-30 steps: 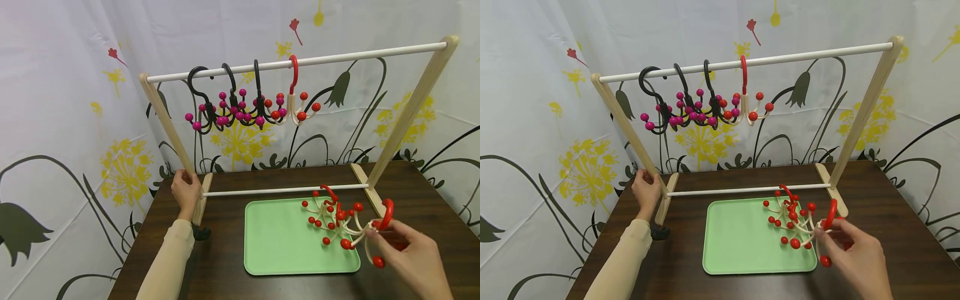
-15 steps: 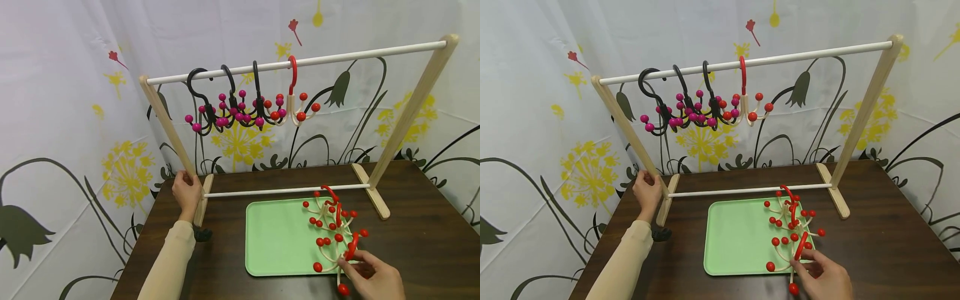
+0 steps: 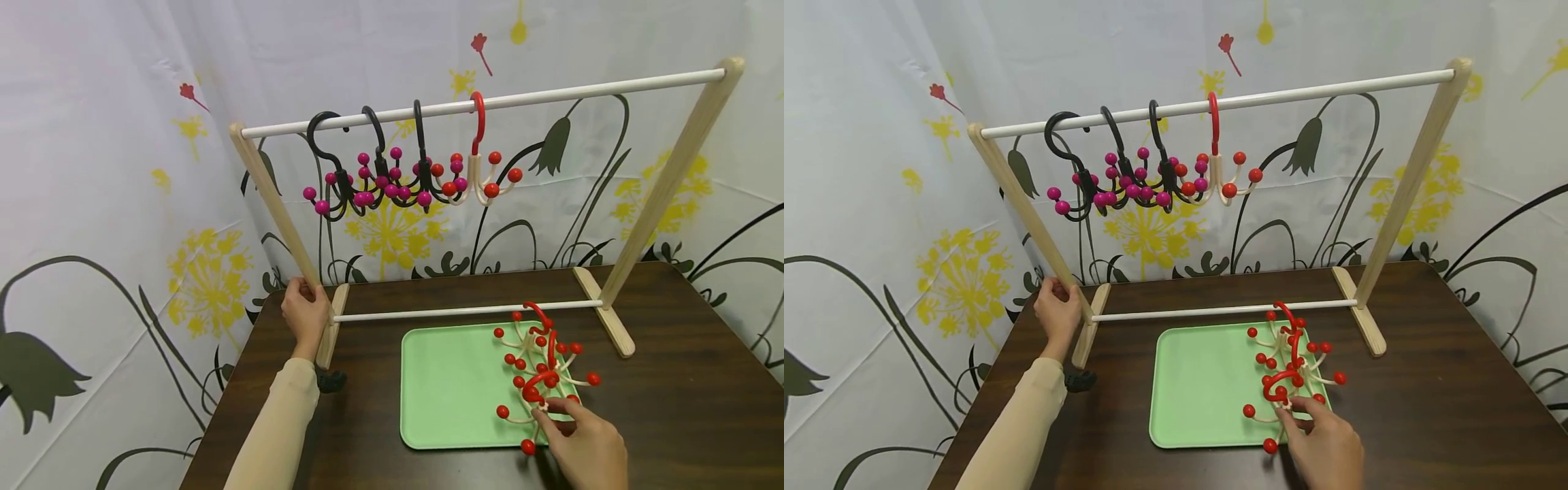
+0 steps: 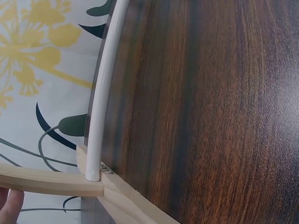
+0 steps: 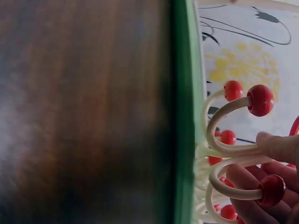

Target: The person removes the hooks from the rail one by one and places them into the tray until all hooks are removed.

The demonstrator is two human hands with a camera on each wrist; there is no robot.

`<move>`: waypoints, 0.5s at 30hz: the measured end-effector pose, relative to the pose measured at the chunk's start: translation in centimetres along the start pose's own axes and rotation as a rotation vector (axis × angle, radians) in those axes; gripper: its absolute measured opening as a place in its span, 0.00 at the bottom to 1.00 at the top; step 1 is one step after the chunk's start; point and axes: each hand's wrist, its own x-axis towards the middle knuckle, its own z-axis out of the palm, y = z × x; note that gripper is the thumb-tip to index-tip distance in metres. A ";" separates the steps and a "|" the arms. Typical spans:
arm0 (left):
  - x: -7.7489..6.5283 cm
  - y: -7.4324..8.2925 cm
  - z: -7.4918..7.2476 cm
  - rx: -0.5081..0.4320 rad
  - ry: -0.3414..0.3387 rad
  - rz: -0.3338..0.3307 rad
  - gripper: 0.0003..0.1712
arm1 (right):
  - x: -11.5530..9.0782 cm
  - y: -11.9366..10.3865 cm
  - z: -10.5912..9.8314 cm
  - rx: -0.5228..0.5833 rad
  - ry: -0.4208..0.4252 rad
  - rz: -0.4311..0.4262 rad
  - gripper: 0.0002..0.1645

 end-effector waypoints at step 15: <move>-0.1 -0.4 0.0 0.005 -0.001 0.018 0.09 | 0.4 0.8 0.7 -0.012 0.112 -0.041 0.16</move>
